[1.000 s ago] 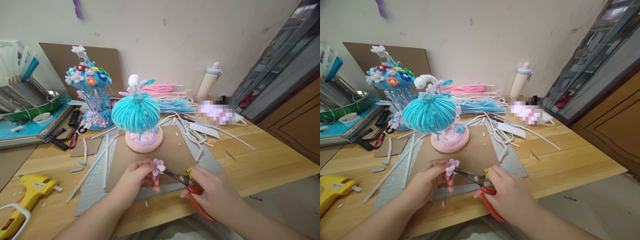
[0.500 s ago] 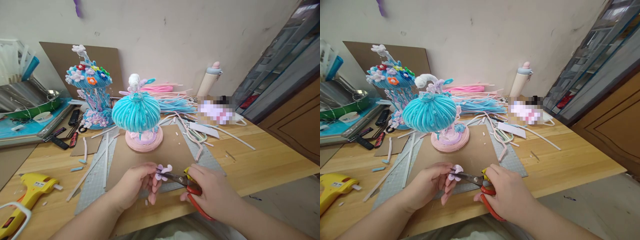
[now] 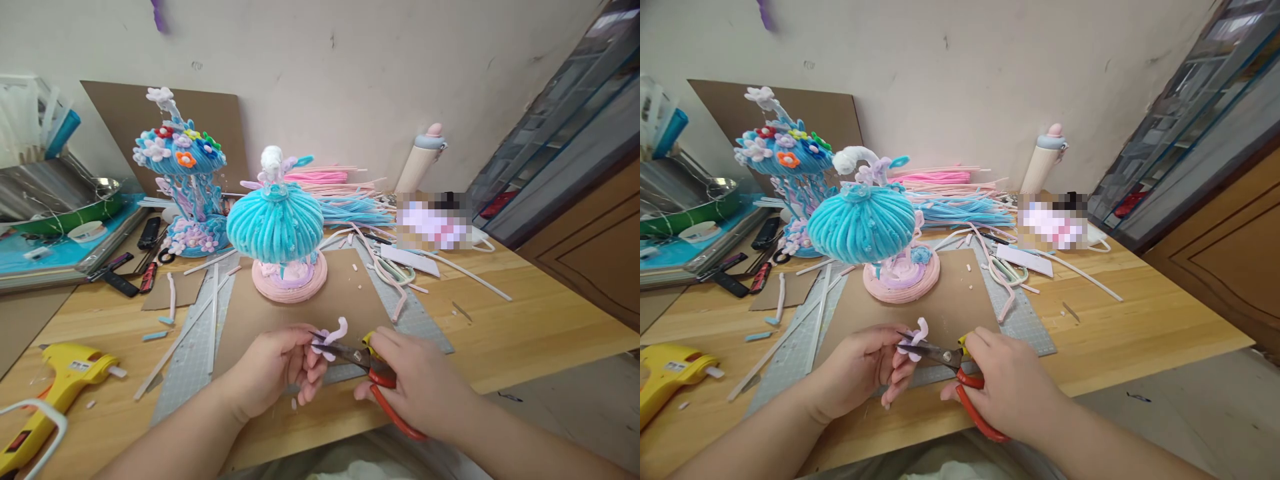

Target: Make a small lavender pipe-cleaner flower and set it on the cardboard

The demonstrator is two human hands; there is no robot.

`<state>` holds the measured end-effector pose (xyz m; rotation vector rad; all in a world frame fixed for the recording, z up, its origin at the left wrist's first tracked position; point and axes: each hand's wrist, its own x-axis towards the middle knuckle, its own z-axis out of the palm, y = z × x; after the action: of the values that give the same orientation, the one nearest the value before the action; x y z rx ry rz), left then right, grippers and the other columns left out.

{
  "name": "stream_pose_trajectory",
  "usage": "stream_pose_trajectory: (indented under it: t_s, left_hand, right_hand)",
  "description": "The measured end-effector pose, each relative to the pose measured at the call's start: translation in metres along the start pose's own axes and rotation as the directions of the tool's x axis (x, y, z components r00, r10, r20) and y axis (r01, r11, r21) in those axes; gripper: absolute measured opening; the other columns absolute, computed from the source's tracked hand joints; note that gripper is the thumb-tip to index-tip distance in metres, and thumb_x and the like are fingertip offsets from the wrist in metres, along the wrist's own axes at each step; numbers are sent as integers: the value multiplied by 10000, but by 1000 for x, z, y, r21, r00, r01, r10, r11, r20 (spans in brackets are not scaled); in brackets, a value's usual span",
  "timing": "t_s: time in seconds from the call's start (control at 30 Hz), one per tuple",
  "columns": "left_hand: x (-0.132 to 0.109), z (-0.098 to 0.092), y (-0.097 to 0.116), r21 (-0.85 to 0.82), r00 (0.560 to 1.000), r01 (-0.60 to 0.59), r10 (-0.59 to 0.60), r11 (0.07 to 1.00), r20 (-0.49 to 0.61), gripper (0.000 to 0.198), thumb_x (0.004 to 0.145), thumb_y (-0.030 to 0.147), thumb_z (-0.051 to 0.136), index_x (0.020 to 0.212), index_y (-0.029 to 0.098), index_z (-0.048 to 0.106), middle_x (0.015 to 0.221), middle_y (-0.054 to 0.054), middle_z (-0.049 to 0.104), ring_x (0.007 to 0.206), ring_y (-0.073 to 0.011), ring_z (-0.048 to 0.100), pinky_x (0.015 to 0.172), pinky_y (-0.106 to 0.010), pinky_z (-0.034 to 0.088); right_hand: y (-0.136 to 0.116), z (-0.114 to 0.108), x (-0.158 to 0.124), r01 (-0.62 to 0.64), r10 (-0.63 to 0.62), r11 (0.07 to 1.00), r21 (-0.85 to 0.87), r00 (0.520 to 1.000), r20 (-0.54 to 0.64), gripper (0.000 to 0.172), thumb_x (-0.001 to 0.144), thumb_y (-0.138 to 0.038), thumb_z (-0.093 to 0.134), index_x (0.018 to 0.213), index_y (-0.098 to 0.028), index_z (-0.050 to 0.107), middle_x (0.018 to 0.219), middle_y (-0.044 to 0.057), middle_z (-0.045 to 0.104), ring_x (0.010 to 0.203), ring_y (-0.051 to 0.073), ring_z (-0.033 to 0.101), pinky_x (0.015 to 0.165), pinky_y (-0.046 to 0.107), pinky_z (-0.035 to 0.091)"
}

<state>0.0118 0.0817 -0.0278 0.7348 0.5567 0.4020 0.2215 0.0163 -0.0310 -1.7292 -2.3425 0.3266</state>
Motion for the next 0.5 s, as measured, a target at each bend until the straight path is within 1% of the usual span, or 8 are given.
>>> stream_pose_trajectory:
  t_s: [0.13, 0.23, 0.3, 0.33, 0.37, 0.4, 0.43, 0.5]
  left_hand:
    - [-1, 1, 1, -31, 1000, 11, -11, 999, -10, 292, 810, 315, 406, 597, 141, 505, 534, -13, 494, 407, -114, 506, 361, -201, 344]
    - [0, 6, 1, 24, 1000, -4, 5, 1000, -28, 232, 790, 323, 477, 677, 131, 542, 572, -16, 521, 442, -115, 520, 348, -186, 365]
    - [4, 11, -2, 101, 995, -59, 67, 993, -78, 147, 748, 285, 583, 741, 146, 535, 599, 6, 529, 454, -102, 515, 346, -170, 375]
    - [7, 13, -4, 144, 984, -113, 131, 983, -119, 164, 726, 269, 637, 769, 159, 523, 611, 22, 528, 459, -94, 510, 349, -164, 383]
    - [10, 16, -6, 168, 965, -182, 209, 969, -160, 215, 708, 271, 679, 802, 170, 514, 651, 26, 540, 493, -97, 526, 370, -170, 408]
    - [13, 19, -7, 178, 946, -240, 271, 954, -179, 273, 685, 269, 714, 836, 178, 506, 715, 19, 567, 536, -104, 551, 408, -188, 443]
    - [16, 22, -8, 182, 935, -268, 302, 946, -189, 307, 666, 271, 740, 838, 176, 504, 728, 17, 579, 561, -110, 568, 451, -209, 470]
    - [21, 29, -8, 150, 926, -272, 301, 950, -226, 323, 641, 269, 769, 799, 162, 509, 715, 12, 604, 574, -109, 583, 515, -228, 488]
  right_hand:
    - [-1, 1, 0, -26, 24, 998, 53, 999, 44, 376, 811, -540, 517, 696, -198, 408, 710, 10, 538, 629, 167, 502, 555, 261, 298]
    - [0, -3, -4, -114, 104, 988, 107, 990, 96, 378, 810, -532, 519, 682, -194, 412, 700, 12, 548, 620, 160, 496, 545, 250, 294]
    - [3, -5, -8, -187, 159, 965, 182, 974, 159, 363, 815, -509, 518, 671, -189, 424, 675, 4, 548, 608, 150, 489, 537, 239, 294]
    - [5, -7, -10, -212, 164, 947, 242, 966, 201, 349, 822, -490, 510, 670, -185, 437, 664, -4, 547, 603, 142, 485, 535, 231, 296]
    - [7, -8, -12, -226, 151, 924, 309, 957, 247, 339, 829, -476, 500, 670, -181, 452, 651, -12, 540, 596, 133, 476, 532, 223, 298]
    - [9, -8, -13, -233, 126, 897, 376, 949, 289, 338, 832, -470, 490, 667, -176, 465, 633, -22, 524, 586, 123, 460, 528, 216, 296]
    - [11, -8, -15, -238, 99, 869, 434, 943, 319, 349, 834, -474, 479, 659, -172, 471, 612, -31, 498, 573, 114, 437, 521, 210, 291]
    - [13, -8, -17, -252, 86, 814, 523, 943, 321, 402, 813, -518, 481, 622, -165, 465, 568, -44, 425, 547, 101, 379, 505, 205, 273]
